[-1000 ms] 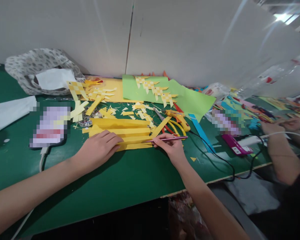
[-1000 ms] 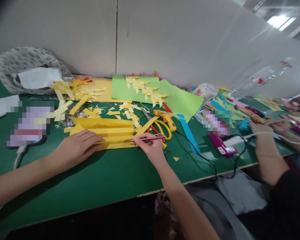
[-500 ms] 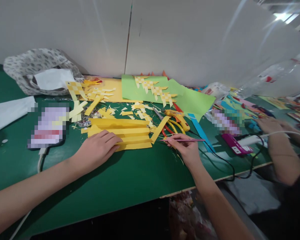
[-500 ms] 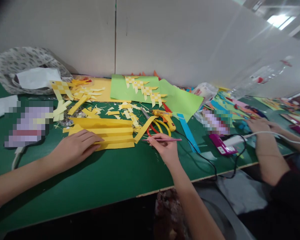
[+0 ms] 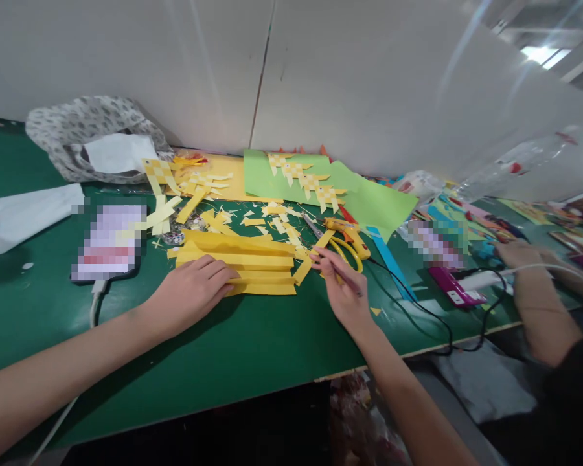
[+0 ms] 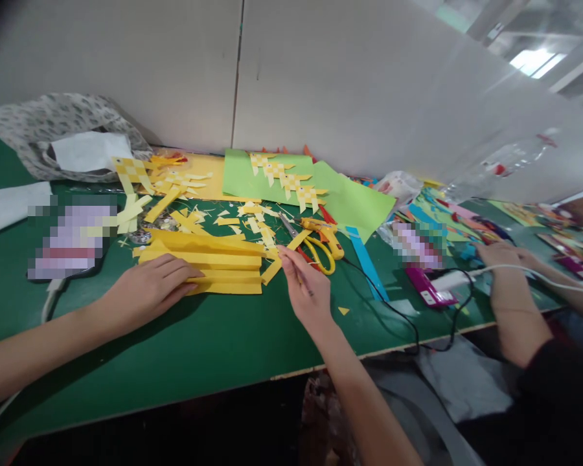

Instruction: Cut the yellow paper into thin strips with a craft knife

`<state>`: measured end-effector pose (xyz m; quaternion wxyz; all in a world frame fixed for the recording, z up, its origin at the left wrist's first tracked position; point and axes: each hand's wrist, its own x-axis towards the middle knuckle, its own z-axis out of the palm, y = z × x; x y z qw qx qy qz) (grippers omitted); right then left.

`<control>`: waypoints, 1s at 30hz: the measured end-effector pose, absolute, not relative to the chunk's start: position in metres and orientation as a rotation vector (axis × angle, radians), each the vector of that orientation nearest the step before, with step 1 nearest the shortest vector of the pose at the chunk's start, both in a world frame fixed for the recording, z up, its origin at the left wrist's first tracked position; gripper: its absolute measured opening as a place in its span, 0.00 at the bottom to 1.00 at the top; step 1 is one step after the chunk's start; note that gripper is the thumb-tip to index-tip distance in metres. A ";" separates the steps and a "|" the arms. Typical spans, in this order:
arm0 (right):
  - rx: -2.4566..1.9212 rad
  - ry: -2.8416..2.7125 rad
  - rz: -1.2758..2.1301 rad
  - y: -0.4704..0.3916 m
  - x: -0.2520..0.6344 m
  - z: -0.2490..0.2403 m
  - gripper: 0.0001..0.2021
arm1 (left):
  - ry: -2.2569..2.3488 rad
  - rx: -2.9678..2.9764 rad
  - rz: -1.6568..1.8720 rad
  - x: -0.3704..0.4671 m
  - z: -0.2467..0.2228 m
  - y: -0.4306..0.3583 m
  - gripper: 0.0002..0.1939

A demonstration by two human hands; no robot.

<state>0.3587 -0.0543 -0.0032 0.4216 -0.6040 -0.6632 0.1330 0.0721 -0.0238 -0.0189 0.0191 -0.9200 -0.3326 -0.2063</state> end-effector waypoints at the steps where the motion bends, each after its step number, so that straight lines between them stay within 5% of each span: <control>1: -1.526 -1.812 0.239 -0.055 0.358 -0.004 0.13 | -1.022 -2.850 -0.646 0.072 -0.019 -0.024 0.16; 8: -1.527 -2.200 0.078 -0.037 0.345 -0.005 0.14 | -0.971 -2.770 -0.656 0.074 -0.019 -0.027 0.13; 22: -1.480 -1.822 0.324 0.044 0.318 0.010 0.26 | -1.031 -2.792 -0.665 0.073 -0.018 -0.025 0.14; 30: -1.037 -1.462 0.900 -0.017 0.307 0.034 0.16 | -1.062 -2.834 -0.709 0.069 -0.020 -0.020 0.16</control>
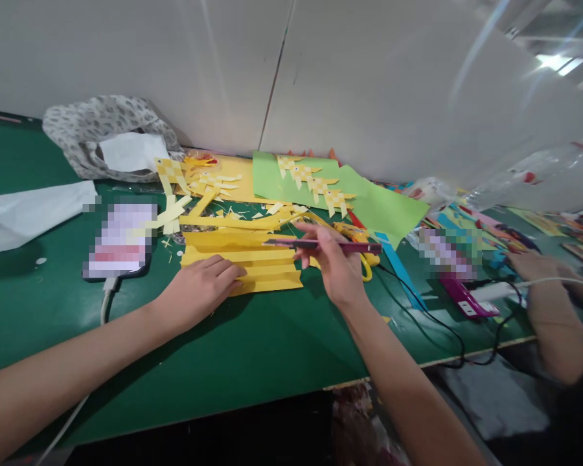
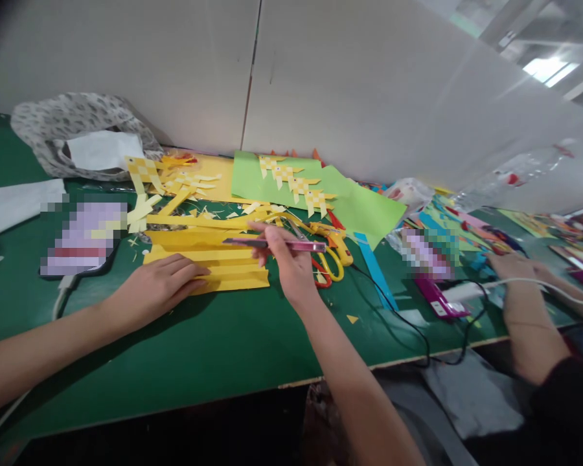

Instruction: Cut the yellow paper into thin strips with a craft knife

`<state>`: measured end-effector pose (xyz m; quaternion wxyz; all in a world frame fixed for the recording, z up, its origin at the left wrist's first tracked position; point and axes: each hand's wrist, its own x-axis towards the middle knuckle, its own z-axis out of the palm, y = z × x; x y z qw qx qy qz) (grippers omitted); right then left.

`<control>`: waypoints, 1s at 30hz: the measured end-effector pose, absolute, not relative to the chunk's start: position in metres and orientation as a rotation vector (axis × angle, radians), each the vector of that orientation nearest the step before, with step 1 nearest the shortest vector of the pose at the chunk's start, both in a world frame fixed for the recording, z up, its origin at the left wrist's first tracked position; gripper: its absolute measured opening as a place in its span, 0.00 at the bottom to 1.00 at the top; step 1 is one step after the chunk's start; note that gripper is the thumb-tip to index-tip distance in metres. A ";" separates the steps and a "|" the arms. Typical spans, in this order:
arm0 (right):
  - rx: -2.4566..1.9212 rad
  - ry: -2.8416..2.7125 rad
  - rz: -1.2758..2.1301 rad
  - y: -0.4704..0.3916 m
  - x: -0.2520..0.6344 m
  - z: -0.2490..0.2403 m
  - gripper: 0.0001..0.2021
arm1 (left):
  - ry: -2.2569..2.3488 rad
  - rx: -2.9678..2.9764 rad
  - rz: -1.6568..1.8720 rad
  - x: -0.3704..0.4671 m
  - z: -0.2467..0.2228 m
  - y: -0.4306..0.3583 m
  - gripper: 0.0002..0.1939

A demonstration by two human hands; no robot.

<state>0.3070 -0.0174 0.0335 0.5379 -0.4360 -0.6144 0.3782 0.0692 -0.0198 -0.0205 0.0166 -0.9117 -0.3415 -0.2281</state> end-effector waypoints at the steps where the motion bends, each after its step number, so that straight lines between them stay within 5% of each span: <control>1: -1.033 -1.446 0.985 -0.025 0.308 0.032 0.15 | -1.056 -2.845 -0.700 0.069 -0.020 -0.020 0.16; 5: -1.093 -1.403 1.137 -0.042 0.315 0.016 0.08 | -1.057 -2.852 -0.676 0.069 -0.019 -0.020 0.17; 30: -1.483 -1.392 1.155 -0.031 0.298 0.004 0.14 | -1.013 -2.837 -0.669 0.070 -0.016 -0.021 0.18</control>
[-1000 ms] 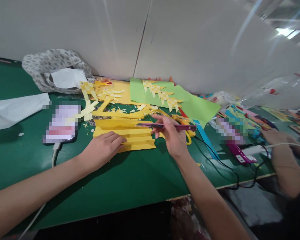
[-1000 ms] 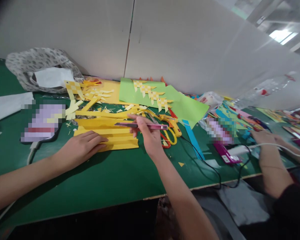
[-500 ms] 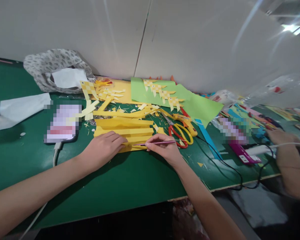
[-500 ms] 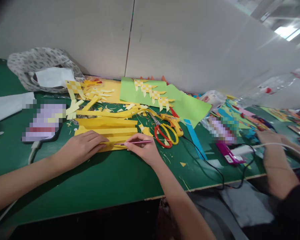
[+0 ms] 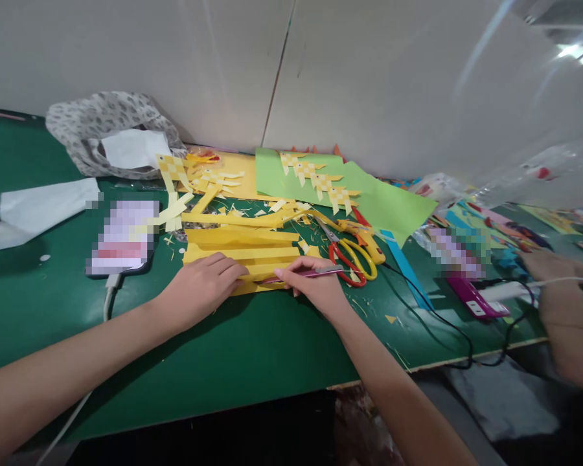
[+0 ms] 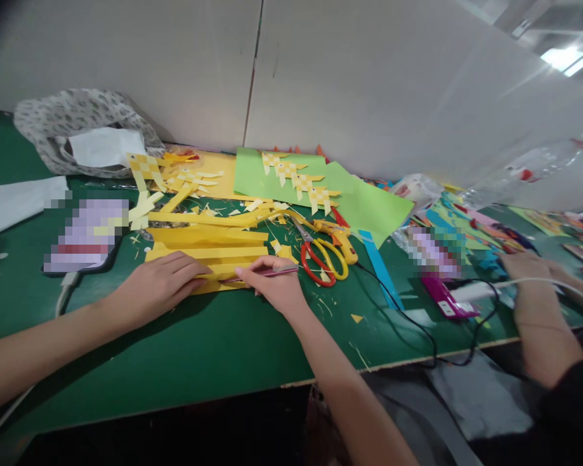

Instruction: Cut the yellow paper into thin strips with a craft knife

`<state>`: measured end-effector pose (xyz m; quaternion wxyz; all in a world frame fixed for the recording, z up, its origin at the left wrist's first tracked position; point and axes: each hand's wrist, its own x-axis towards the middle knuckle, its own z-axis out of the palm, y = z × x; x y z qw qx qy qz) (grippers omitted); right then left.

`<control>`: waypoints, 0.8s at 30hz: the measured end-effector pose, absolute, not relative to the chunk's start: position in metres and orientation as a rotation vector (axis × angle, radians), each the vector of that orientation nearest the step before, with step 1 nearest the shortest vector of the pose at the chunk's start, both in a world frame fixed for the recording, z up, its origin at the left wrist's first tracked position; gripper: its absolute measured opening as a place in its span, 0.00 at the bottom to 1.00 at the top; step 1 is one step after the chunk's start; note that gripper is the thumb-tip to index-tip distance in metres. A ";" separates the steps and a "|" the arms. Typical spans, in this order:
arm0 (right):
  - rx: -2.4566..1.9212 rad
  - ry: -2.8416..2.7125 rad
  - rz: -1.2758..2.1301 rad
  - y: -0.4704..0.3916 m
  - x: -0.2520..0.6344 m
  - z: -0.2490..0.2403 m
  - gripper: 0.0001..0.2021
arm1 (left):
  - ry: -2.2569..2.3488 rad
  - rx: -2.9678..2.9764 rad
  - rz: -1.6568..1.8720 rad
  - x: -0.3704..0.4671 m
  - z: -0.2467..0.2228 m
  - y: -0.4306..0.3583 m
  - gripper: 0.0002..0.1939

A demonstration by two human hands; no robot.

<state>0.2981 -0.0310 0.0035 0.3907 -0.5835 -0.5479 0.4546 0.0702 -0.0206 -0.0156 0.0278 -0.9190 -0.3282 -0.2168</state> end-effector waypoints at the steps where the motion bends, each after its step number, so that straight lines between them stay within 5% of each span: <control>1: -1.481 -1.366 1.163 -0.030 0.301 0.003 0.14 | -1.019 -2.837 -0.667 0.070 -0.016 -0.021 0.18; 24: -1.538 -1.117 1.023 -0.023 0.349 -0.002 0.16 | -1.035 -2.848 -0.688 0.069 -0.020 -0.020 0.15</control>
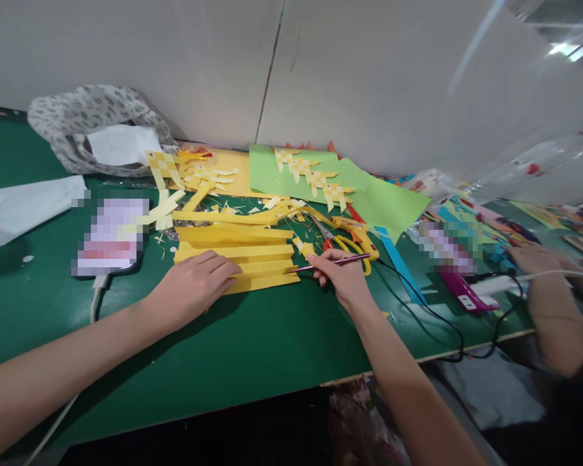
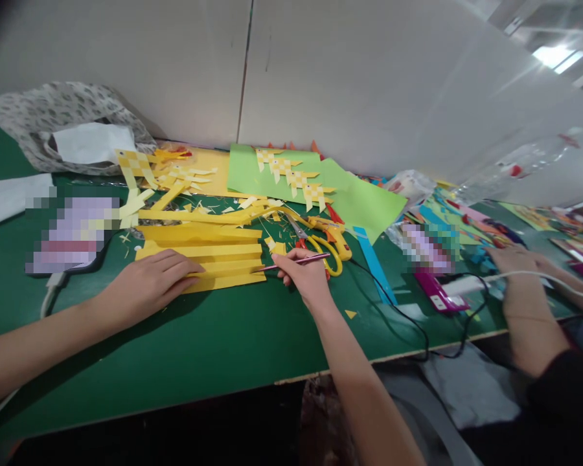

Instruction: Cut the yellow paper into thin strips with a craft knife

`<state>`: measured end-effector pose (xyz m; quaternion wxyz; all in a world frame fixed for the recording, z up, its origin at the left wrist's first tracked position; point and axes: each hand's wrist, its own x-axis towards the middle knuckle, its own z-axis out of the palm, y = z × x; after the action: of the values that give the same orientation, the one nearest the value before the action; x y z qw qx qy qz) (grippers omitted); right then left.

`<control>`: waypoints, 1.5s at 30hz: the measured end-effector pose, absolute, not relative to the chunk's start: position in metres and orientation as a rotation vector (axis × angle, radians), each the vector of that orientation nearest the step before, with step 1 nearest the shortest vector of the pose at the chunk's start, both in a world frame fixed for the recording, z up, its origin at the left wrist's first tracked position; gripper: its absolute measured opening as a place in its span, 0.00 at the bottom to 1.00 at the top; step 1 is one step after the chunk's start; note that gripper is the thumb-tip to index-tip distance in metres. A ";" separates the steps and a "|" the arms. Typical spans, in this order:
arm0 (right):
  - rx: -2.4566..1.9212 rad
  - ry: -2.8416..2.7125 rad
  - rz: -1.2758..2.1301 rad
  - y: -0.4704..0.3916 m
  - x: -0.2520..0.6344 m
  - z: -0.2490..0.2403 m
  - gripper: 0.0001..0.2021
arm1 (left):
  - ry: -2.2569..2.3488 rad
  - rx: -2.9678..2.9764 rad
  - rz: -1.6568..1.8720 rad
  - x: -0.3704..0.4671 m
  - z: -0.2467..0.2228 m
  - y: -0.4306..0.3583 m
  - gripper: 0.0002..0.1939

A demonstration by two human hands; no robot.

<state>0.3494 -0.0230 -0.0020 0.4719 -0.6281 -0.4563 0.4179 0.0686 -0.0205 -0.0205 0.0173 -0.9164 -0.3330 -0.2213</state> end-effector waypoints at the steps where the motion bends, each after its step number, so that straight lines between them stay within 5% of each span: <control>1: -1.537 -1.119 1.017 -0.023 0.352 -0.002 0.16 | -1.035 -2.847 -0.692 0.069 -0.020 -0.021 0.15; 45: -1.516 -1.223 0.846 -0.026 0.349 -0.006 0.18 | -1.035 -2.861 -0.709 0.070 -0.020 -0.021 0.15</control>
<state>0.3489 -0.0263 -0.0061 0.4871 -0.6235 -0.5029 0.3479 0.0695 -0.0207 -0.0197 0.0087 -0.9158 -0.3312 -0.2269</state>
